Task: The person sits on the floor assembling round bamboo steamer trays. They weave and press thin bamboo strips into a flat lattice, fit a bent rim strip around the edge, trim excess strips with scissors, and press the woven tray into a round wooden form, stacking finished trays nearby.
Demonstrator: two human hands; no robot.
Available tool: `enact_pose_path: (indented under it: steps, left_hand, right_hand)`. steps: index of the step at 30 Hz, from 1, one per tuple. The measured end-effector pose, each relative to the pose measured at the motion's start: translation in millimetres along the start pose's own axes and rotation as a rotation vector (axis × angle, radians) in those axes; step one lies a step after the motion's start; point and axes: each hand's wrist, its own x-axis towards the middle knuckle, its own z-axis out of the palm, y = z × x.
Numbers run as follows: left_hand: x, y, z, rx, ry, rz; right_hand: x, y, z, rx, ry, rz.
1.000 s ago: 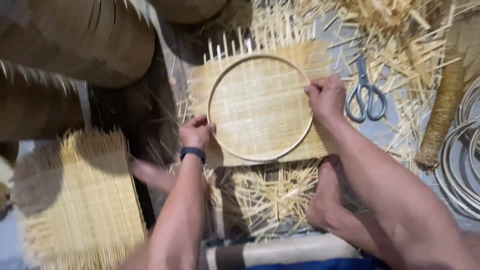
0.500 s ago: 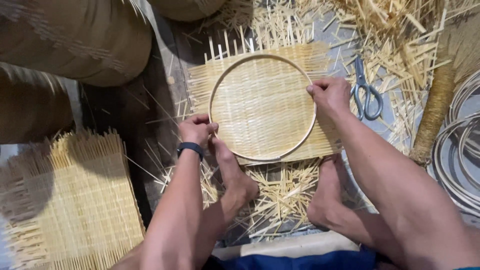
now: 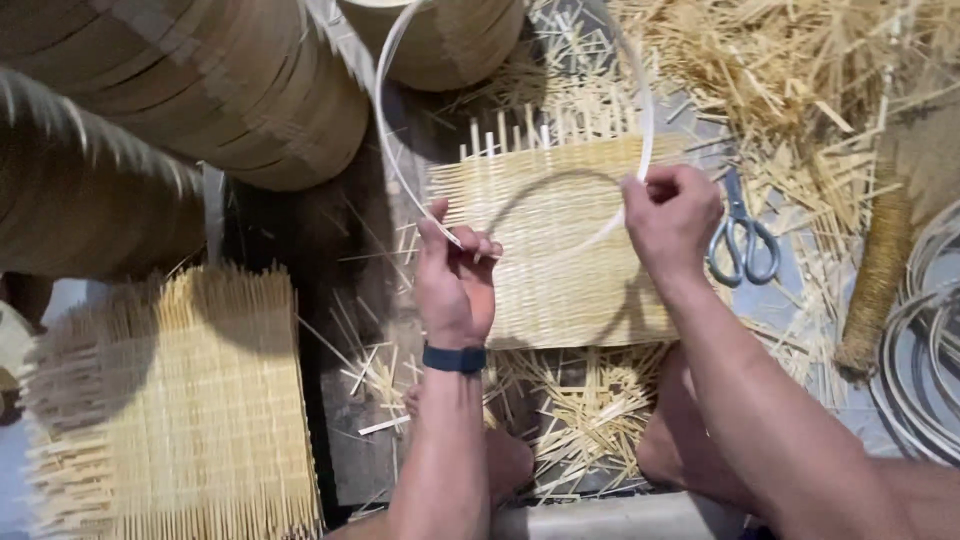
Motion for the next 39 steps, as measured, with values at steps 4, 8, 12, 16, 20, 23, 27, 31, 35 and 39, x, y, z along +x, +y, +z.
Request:
enact_pose_path:
  steps: [4,8,12,16,20,23,27,31,35,39]
  left_hand:
    - [-9,53,20,0.327,-0.204,-0.218]
    - [-33,55,32,0.537,-0.117,-0.559]
    - [-59,34,17,0.479,-0.122,-0.842]
    - [-84,-1,-18,0.419,-0.386,-1.059]
    - [-104,-14,-18,0.572,-0.233,-0.869]
    - [-105,-13,-4,0.667,-0.121,-0.835]
    - [-101,-10,10,0.701,-0.086,-0.788]
    - [-95,12,31,0.654,-0.033,-0.659]
    - [-92,-22,13,0.486,-0.018,-0.445]
    - [-90,-26,14,0.449,0.019,-0.415]
  right_hand:
    - [-5,-108,-47,-0.082,0.068,-0.562]
    - [-15,-120,-43,-0.131,-0.103,-1.287]
    - [-40,-62,-27,-0.444,-0.815,-1.175]
    - [-99,-57,-37,-0.243,-0.891,-1.191]
    - [-113,-56,-40,-0.160,-0.843,-1.119]
    - [-114,-53,-44,-0.190,-0.837,-1.005]
    - [-99,-44,-45,-0.230,-0.803,-0.946]
    - [-58,-46,-50,-0.311,-0.688,-0.791]
    - [-53,-44,-52,-0.405,-0.686,-0.471]
    - [-32,-32,-56,-0.366,-0.631,-0.406]
